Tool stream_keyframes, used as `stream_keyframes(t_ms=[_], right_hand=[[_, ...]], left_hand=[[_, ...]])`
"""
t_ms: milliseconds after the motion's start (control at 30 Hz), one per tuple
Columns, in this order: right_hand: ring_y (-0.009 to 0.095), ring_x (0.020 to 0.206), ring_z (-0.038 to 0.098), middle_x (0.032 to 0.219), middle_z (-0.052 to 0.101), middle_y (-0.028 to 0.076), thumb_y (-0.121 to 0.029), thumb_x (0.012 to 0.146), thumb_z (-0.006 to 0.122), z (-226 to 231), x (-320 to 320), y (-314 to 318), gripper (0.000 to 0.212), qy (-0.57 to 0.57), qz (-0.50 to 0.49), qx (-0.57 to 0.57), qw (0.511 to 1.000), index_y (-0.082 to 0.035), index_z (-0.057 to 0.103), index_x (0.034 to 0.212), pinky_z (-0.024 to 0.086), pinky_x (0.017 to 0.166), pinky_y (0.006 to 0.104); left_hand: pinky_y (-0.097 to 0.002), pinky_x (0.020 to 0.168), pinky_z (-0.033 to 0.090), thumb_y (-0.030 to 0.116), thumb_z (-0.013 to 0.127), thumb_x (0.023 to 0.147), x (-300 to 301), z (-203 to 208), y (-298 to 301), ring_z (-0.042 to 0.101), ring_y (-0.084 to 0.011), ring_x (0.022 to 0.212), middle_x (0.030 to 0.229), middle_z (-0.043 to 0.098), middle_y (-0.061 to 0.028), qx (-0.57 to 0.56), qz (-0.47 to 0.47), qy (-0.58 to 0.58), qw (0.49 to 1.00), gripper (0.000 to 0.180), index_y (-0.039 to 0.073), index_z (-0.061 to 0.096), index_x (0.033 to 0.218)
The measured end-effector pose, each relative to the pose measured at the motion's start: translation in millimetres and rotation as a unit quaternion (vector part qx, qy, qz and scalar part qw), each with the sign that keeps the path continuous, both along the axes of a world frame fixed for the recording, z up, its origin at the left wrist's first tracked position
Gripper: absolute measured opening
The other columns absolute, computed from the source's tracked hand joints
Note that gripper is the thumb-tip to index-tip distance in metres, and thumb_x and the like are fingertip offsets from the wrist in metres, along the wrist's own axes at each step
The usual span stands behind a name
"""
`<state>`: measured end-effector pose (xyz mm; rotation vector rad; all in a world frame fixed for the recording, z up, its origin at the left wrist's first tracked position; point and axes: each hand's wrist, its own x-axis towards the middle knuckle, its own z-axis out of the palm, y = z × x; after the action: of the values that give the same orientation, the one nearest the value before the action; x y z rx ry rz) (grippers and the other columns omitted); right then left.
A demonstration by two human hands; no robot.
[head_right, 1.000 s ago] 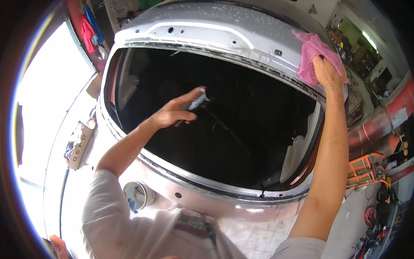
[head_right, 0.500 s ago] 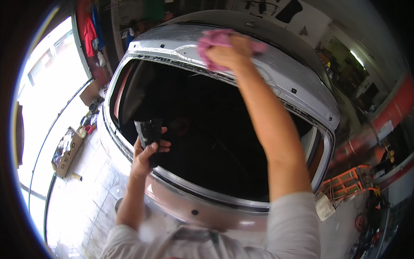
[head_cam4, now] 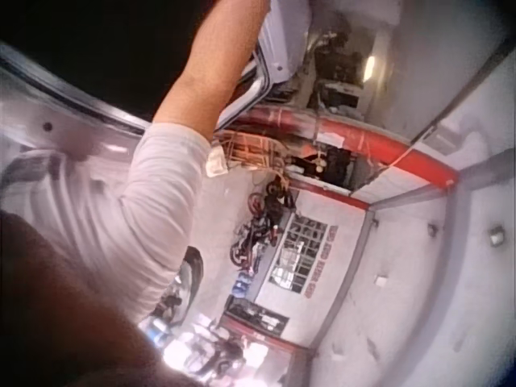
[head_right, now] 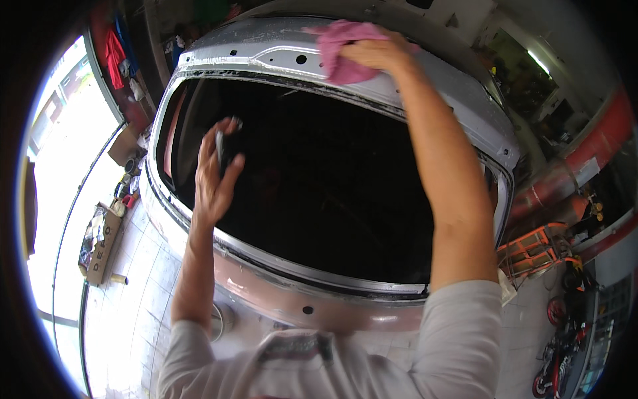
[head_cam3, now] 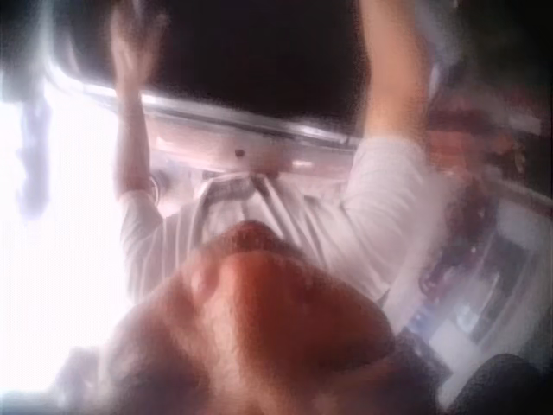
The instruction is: The person sands the rear trunk lid of a white car using a sanding block and wipes the surface with a pink cloth. The person works on the trunk lid's edges and flat areas, alternating between sanding and wiping to remove dust.
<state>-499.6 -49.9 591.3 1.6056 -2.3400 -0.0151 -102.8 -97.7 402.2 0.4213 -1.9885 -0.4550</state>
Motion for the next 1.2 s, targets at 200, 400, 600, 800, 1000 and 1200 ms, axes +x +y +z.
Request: stream_keyframes(t_ms=[200,400,600,800,1000,1200], right_hand=[[0.035,0.145,0.055,0.156,0.061,0.013,-0.082,0.093,0.049,-14,-150,186,0.086,-0.134,-0.124,-0.173,0.968,-0.022,0.059,0.154,0.038,0.122,0.0454],[0.038,0.150,0.049,0.161,0.054,0.018,-0.083,0.095,0.042,-41,-181,225,0.093,0.009,-0.302,-0.193,0.934,-0.014,0.054,0.157,0.035,0.124,0.0454],[0.035,0.140,0.056,0.154,0.061,0.010,-0.045,0.102,0.048,-21,-72,250,0.051,-0.010,-0.121,-0.256,0.959,-0.022,0.068,0.144,0.042,0.119,0.0414],[0.037,0.129,0.065,0.143,0.069,0.013,-0.043,0.103,0.049,-21,-41,238,0.049,-0.030,-0.187,-0.256,0.948,-0.020,0.070,0.140,0.050,0.110,0.0443],[0.042,0.143,0.055,0.153,0.060,0.021,-0.081,0.093,0.046,-31,-118,229,0.091,-0.028,-0.200,-0.219,0.955,-0.014,0.059,0.153,0.043,0.118,0.0500],[0.044,0.136,0.060,0.146,0.065,0.023,-0.080,0.091,0.050,-23,-104,229,0.086,-0.043,-0.251,-0.240,0.937,-0.017,0.065,0.147,0.047,0.113,0.0520]], left_hand=[[-0.0506,0.106,0.050,0.049,0.063,0.105,-89,61,-83,0.061,-0.0433,0.125,0.145,0.061,-0.0175,-0.178,0.120,0.022,0.976,0.059,-0.003,0.069,0.133],[-0.0525,0.099,0.054,0.028,0.069,0.100,-187,78,32,0.064,-0.0445,0.116,0.127,0.069,-0.0207,-0.138,0.132,0.046,0.981,0.040,0.003,0.070,0.131],[-0.0503,0.101,0.053,0.014,0.068,0.098,-207,88,56,0.064,-0.0423,0.114,0.134,0.068,-0.0154,-0.318,0.039,0.002,0.947,0.038,0.007,0.071,0.135],[-0.0523,0.097,0.055,0.022,0.058,0.104,-200,81,39,0.067,-0.0421,0.114,0.125,0.071,-0.0204,-0.131,0.201,-0.046,0.970,0.037,0.007,0.073,0.134],[-0.0460,0.095,0.057,0.029,0.075,0.097,-229,71,85,0.069,-0.0339,0.108,0.130,0.070,-0.0017,-0.254,0.090,-0.003,0.963,0.029,0.015,0.078,0.122],[-0.0465,0.089,0.059,0.032,0.068,0.101,-172,74,-11,0.070,-0.0366,0.103,0.126,0.073,-0.0052,-0.195,0.233,-0.006,0.953,0.035,0.011,0.078,0.127]])
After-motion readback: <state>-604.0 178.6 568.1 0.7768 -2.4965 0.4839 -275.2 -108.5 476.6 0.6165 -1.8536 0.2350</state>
